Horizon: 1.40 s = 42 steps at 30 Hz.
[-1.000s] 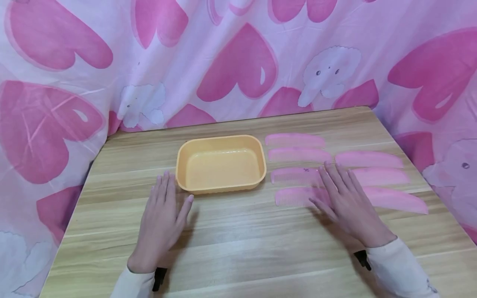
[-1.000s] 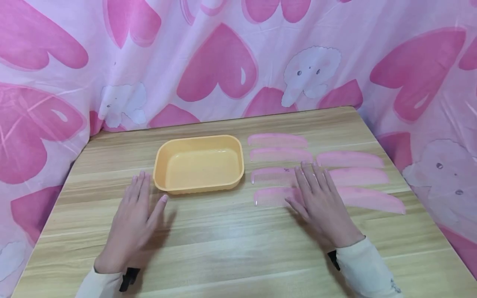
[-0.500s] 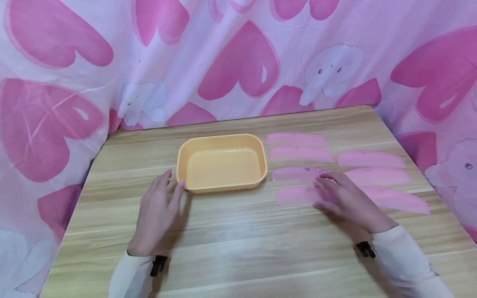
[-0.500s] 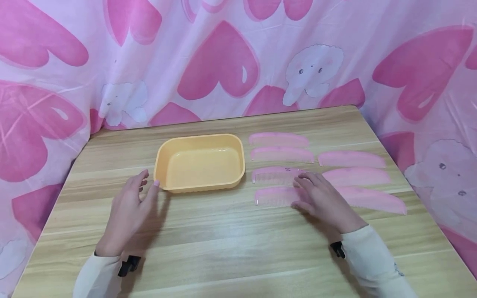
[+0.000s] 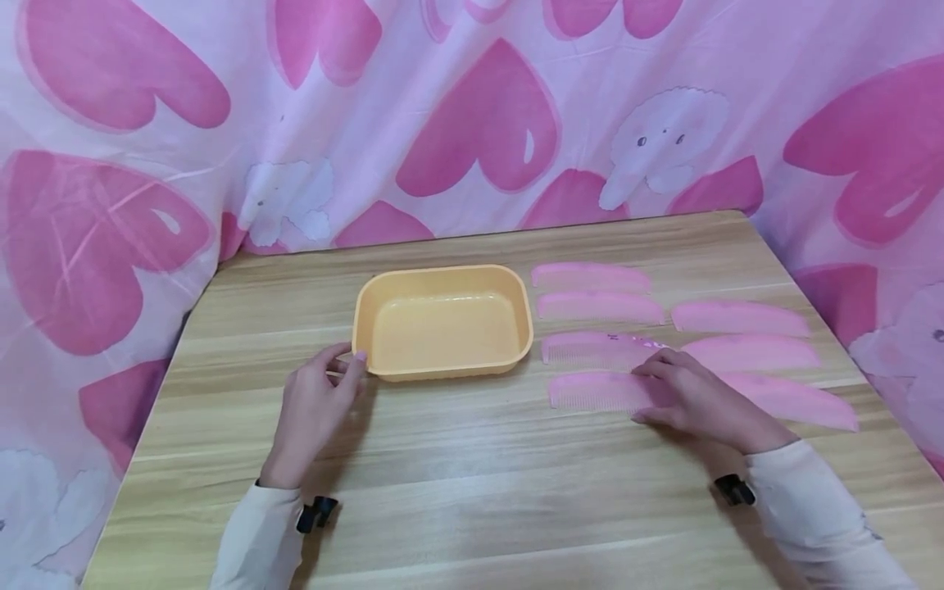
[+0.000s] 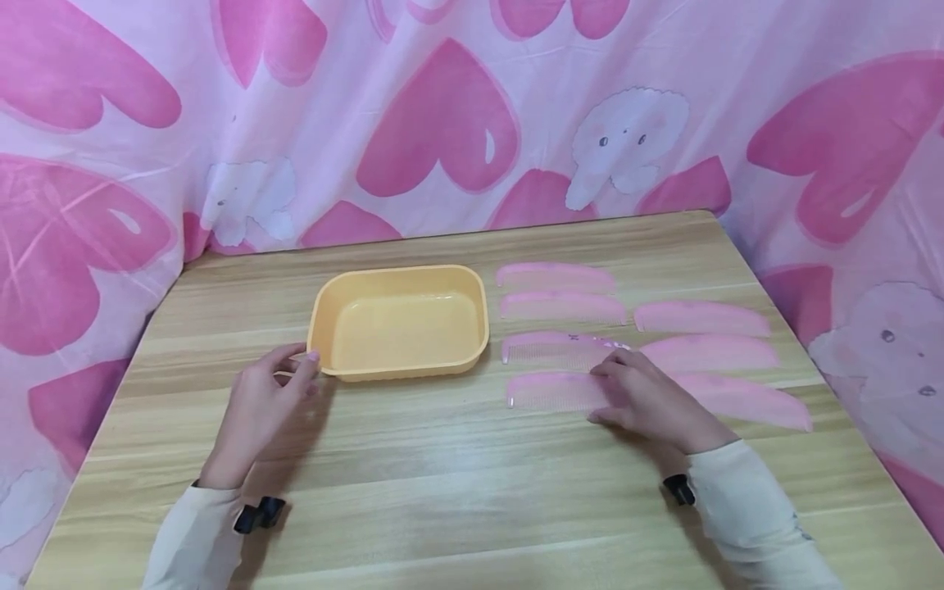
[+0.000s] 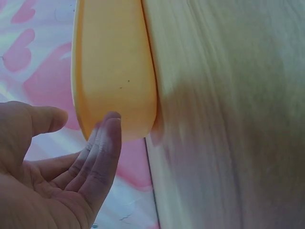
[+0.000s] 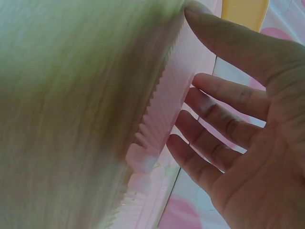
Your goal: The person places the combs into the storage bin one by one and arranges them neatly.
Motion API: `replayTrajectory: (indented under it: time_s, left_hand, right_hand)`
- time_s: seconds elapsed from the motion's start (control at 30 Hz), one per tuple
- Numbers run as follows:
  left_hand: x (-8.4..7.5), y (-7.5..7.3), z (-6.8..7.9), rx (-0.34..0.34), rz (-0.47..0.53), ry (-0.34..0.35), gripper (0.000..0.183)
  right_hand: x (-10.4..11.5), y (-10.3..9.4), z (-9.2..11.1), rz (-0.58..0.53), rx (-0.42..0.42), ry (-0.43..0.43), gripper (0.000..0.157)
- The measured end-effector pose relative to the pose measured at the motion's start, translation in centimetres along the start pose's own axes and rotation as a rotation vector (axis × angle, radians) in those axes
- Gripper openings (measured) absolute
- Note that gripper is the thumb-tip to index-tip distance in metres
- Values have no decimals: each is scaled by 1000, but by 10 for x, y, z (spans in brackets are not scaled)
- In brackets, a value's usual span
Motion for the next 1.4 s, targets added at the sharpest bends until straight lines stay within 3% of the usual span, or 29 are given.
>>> replayTrajectory:
  time_s: [0.33, 0.63, 1.0, 1.27, 1.4]
  left_hand:
    - [8, 7, -7, 64, 243, -89, 43]
    - [9, 6, -8, 84, 258, -140, 44]
    - [9, 7, -8, 92, 351, -168, 42]
    - [9, 8, -9, 86, 406, -197, 40]
    - [10, 9, -9, 85, 443, -219, 40]
  right_hand:
    - [-5, -1, -2, -35, 56, 14, 52]
    - [-11, -1, -8, -57, 62, -13, 49]
    - [-16, 0, -7, -85, 16, -4, 48]
    - [-13, -22, -8, -103, -113, -61, 46]
    - [-10, -35, -13, -109, -127, -66, 47]
Point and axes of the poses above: each hand's wrist, its own z-axis away from the middle knuckle, its own y-axis out of the palm, x = y × z, the point moved 5 cm from there along -z, towards the middle knuckle, and after that the axes turned 4 degrees about z, right-handed, at the moved point
